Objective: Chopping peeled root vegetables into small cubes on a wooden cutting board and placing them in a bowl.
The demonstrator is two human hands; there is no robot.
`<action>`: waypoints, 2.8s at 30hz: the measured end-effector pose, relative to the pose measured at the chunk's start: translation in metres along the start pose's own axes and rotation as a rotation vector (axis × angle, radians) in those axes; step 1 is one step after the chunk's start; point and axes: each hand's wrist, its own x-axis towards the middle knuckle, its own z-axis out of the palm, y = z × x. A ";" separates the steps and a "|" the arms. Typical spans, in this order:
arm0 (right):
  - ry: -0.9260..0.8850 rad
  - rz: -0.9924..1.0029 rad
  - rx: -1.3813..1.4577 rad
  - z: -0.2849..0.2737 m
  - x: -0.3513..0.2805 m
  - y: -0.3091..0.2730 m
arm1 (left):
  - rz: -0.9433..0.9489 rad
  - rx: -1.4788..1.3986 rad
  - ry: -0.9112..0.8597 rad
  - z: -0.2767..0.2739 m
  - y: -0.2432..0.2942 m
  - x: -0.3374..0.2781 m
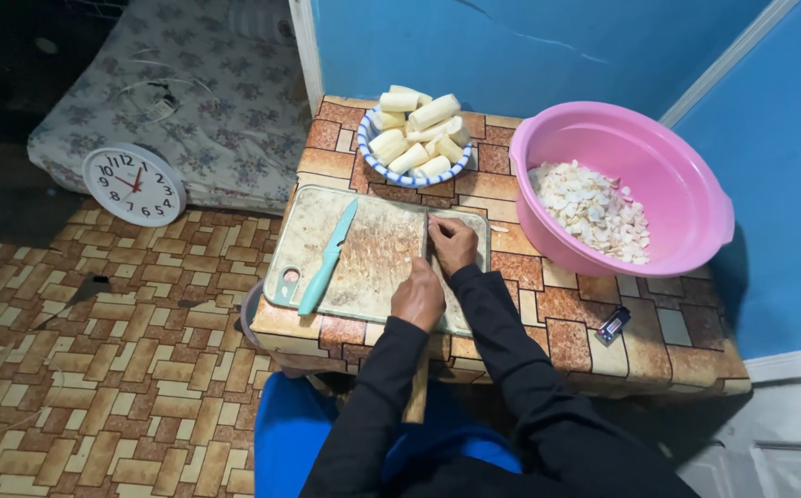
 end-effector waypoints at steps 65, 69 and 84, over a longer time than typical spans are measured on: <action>-0.245 0.024 -0.293 -0.033 0.008 -0.023 | -0.137 -0.114 -0.158 -0.034 -0.009 -0.021; -0.311 0.006 -0.287 -0.032 0.014 -0.020 | -0.122 -0.168 -0.179 -0.041 0.005 -0.034; -0.227 0.054 -0.127 -0.023 0.004 -0.016 | -0.100 -0.111 -0.150 -0.033 0.003 -0.033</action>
